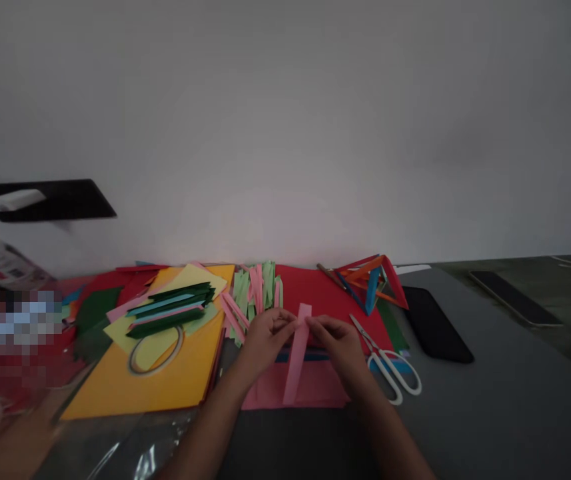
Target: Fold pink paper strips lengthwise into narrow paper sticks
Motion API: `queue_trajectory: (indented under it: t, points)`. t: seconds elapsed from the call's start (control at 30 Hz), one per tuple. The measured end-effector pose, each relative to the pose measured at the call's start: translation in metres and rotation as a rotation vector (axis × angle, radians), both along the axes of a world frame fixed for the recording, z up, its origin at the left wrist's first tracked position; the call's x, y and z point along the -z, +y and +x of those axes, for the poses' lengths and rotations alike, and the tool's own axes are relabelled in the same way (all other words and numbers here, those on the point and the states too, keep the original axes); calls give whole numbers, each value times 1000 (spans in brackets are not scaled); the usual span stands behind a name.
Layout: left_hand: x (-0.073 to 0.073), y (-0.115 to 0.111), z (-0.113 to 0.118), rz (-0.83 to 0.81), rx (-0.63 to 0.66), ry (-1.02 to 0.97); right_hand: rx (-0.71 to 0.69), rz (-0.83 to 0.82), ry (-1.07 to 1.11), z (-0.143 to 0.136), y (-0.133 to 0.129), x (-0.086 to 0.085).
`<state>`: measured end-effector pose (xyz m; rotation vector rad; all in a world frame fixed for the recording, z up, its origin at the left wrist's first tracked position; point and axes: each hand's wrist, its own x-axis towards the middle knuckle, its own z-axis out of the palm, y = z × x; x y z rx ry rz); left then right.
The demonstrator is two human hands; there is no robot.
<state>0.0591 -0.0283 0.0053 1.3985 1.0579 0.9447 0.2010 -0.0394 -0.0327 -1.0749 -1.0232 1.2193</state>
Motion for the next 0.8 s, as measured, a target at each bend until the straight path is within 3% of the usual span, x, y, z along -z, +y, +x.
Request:
queue_trajectory:
  t: [0.4, 0.8]
  points:
    - [4, 1, 1, -169, -64, -74, 52, 5, 8, -4, -3, -2]
    - [2, 0, 0, -103, -41, -91, 26, 116, -53, -5, -7, -8]
